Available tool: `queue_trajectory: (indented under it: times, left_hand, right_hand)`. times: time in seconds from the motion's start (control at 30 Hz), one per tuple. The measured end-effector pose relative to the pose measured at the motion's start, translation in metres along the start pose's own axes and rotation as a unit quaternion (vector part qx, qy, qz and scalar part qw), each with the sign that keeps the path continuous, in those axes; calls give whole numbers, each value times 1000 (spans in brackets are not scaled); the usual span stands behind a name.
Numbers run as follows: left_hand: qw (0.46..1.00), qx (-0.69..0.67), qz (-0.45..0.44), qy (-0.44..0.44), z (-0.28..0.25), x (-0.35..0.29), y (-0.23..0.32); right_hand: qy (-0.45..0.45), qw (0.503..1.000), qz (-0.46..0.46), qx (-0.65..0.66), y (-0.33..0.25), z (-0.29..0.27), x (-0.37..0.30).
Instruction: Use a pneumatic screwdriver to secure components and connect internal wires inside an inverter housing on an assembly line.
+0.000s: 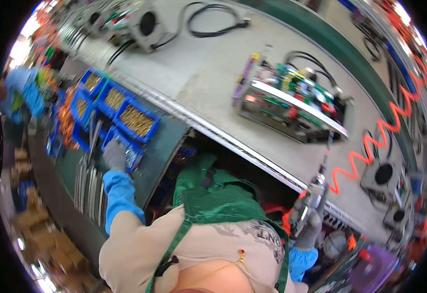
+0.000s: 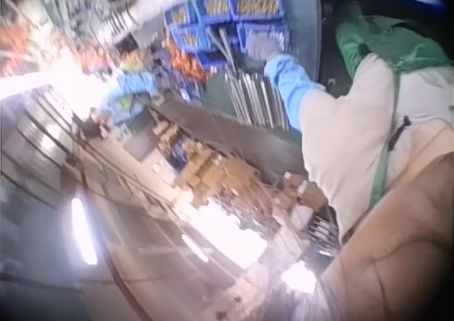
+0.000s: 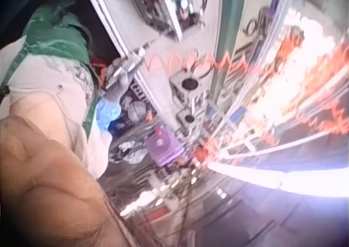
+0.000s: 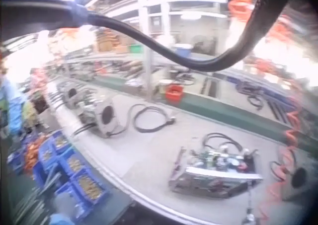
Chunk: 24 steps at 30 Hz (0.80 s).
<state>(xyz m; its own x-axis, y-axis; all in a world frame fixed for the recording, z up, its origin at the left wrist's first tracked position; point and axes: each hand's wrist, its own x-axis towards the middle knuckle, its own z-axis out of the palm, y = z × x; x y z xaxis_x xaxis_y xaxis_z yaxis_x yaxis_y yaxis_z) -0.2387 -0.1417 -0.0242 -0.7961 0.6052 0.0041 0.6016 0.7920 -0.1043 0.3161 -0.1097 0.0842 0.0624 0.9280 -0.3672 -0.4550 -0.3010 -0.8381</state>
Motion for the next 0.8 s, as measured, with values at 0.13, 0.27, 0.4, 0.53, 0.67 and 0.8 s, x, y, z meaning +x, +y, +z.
queue_trajectory:
  times: [0.13, 0.27, 0.4, 0.53, 0.67, 0.8]
  left_hand:
    - [998, -52, -14, 20, -6, -3, -12]
    - [990, 84, 47, -102, -17, 12, 7]
    - [986, 82, -9, -143, -20, 16, 16]
    - [991, 37, -12, -127, -21, 11, 19]
    - [989, -10, 20, -148, -32, 8, 23]
    - [1000, -23, 12, 6, 4, 10, 1]
  right_hand:
    - [5, 999, 8, 34, -10, 21, 5]
    - [-1, 999, 13, 40, -10, 15, 6]
    - [-13, 999, 24, 39, -7, 9, 9]
    - [1, 998, 21, 63, -7, 8, 4]
    - [-3, 996, 40, 83, -7, 6, 8]
    - [-11, 996, 43, 80, -9, 8, 9]
